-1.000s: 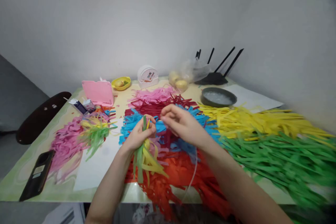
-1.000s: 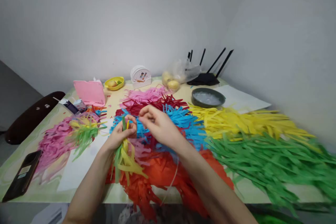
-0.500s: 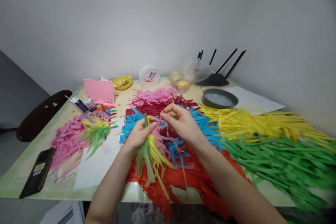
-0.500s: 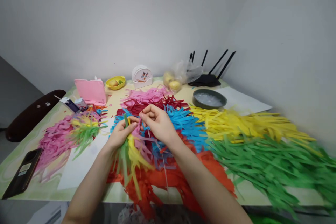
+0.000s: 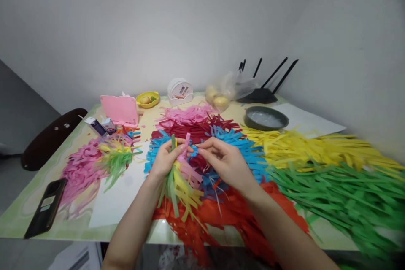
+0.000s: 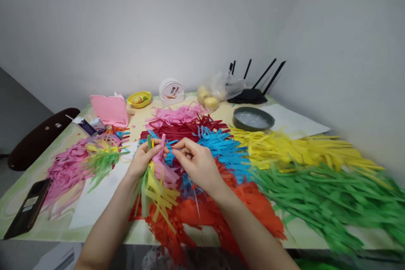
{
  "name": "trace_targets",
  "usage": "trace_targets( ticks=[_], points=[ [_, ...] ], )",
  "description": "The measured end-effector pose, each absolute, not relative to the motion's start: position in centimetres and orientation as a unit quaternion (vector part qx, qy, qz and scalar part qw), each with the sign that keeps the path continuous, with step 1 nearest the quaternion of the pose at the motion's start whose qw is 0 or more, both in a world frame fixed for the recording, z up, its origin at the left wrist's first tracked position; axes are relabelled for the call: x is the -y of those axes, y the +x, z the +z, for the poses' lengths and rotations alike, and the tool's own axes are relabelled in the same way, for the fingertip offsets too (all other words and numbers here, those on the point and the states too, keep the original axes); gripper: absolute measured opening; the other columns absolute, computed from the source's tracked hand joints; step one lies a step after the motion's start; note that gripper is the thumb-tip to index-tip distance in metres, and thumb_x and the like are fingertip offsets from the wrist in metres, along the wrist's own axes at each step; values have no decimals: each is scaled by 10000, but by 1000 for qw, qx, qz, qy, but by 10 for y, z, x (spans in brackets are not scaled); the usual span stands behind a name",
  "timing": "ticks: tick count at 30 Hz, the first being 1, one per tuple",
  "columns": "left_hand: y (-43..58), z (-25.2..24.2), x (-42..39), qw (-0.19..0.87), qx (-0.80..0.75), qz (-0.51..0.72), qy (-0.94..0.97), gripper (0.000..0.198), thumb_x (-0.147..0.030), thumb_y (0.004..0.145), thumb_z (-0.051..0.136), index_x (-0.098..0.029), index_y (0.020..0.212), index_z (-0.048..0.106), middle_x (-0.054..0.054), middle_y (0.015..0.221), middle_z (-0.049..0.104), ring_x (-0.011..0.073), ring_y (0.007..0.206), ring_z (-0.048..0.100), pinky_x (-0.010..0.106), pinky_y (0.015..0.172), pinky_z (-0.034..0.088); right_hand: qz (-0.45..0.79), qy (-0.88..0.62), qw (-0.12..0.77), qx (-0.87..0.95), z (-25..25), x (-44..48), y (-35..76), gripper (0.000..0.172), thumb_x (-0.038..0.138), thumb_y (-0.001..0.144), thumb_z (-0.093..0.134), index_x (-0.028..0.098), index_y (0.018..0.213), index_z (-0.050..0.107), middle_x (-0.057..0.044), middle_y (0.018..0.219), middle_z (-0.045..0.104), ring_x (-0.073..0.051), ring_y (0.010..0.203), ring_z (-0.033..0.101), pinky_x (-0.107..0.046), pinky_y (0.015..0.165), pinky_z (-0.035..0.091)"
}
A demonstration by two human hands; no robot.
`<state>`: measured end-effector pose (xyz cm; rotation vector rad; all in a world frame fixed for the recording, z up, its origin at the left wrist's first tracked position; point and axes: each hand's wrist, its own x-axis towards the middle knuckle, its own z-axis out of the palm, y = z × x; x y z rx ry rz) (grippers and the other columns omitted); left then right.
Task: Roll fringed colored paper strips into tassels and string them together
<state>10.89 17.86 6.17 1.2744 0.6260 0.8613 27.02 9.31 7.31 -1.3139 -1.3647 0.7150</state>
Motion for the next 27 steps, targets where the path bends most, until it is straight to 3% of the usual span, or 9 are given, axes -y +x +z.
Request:
trace_targets(
  ticks=[13, 21, 23, 27],
  points=[
    [106, 62, -178, 693, -252, 344, 581, 310, -429, 738, 745, -146, 834, 661, 39, 753, 715, 139, 661, 630, 243, 685, 476, 278, -559, 537, 568, 75, -91, 268, 181, 346, 880, 577, 177, 842, 627, 9, 658, 599, -118, 561, 485, -244, 528, 344],
    [105, 59, -177, 609, -258, 333, 672, 273, -417, 834, 648, -150, 870, 689, 45, 794, 710, 175, 775, 633, 281, 789, 457, 277, -570, 511, 581, 77, -92, 269, 165, 337, 880, 573, 186, 829, 619, 19, 618, 581, -122, 546, 492, -246, 522, 350],
    [105, 60, -175, 583, -270, 331, 691, 274, -414, 835, 644, -150, 874, 703, 46, 806, 708, 185, 794, 628, 285, 801, 452, 305, -563, 511, 574, 77, -93, 270, 165, 336, 872, 584, 189, 943, 609, 41, 588, 563, -118, 518, 485, -238, 501, 355],
    [106, 60, -175, 546, -299, 331, 709, 280, -408, 805, 674, -145, 881, 733, 46, 818, 713, 185, 773, 612, 275, 764, 447, 414, -517, 506, 552, 76, -97, 272, 468, 347, 853, 606, 189, 1272, 471, 75, 591, 580, -104, 441, 472, -217, 431, 389]
  ],
)
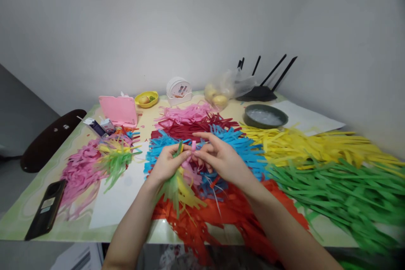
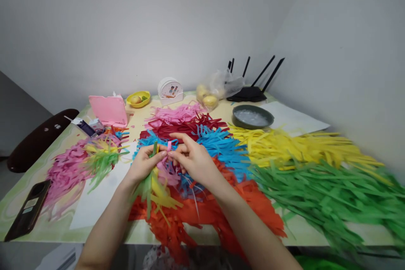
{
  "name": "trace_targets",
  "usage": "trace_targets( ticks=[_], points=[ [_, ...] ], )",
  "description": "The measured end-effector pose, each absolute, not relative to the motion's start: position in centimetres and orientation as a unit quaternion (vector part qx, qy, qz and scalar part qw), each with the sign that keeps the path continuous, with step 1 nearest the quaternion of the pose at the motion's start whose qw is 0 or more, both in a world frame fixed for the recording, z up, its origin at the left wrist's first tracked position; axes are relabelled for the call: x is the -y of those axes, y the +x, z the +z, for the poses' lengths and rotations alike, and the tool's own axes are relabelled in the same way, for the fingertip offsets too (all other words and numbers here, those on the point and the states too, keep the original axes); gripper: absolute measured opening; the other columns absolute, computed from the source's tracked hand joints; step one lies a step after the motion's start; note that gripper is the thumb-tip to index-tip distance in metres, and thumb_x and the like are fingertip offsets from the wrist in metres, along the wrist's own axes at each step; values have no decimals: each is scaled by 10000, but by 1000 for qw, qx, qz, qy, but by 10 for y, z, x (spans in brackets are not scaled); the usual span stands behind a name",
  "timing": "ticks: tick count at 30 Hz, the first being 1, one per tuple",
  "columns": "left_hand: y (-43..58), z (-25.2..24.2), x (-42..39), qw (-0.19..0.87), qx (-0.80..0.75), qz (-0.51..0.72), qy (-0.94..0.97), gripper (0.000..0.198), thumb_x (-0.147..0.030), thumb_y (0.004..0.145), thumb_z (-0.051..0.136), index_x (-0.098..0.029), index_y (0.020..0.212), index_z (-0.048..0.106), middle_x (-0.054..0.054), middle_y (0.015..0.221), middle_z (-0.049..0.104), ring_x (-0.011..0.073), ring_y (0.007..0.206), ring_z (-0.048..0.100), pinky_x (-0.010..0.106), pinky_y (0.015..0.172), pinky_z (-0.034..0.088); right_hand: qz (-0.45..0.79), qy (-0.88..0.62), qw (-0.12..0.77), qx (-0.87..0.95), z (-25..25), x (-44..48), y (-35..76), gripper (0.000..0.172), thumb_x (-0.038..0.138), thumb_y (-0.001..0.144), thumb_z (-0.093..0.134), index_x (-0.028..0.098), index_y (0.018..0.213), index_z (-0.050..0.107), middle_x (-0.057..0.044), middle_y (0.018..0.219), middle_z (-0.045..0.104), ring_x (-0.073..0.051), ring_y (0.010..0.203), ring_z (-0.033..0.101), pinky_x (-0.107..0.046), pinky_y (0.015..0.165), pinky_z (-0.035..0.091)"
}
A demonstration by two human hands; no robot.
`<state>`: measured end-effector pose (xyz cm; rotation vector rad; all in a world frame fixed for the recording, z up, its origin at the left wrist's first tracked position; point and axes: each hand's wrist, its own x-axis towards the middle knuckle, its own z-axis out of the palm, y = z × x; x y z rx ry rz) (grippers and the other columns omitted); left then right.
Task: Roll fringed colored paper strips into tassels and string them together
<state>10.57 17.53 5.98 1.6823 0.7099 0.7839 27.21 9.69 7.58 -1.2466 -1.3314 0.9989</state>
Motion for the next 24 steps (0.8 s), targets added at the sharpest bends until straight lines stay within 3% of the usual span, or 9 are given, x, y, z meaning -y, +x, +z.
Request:
trace_targets(
  ticks=[9, 19, 24],
  points=[
    [106, 61, -177, 564, -284, 302, 714, 304, -421, 823, 652, -129, 782, 727, 43, 736, 698, 152, 674, 575, 247, 669, 411, 524, -447, 499, 526, 69, -106, 281, 500, 372, 809, 664, 149, 1223, 494, 89, 535, 577, -68, 354, 441, -179, 366, 355],
    [107, 58, -179, 574, -271, 327, 700, 259, -383, 833, 647, -142, 868, 734, 25, 699, 669, 151, 687, 583, 254, 718, 431, 528, -445, 496, 527, 74, -102, 280, 438, 392, 828, 660, 164, 1176, 520, 85, 538, 571, -62, 359, 436, -177, 368, 343],
    [110, 58, -176, 606, -253, 276, 702, 279, -408, 807, 677, -136, 768, 728, 30, 712, 680, 152, 685, 596, 252, 710, 441, 520, -463, 496, 519, 71, -105, 279, 351, 470, 794, 673, 169, 950, 583, 68, 529, 564, -73, 378, 458, -186, 373, 363]
  ],
)
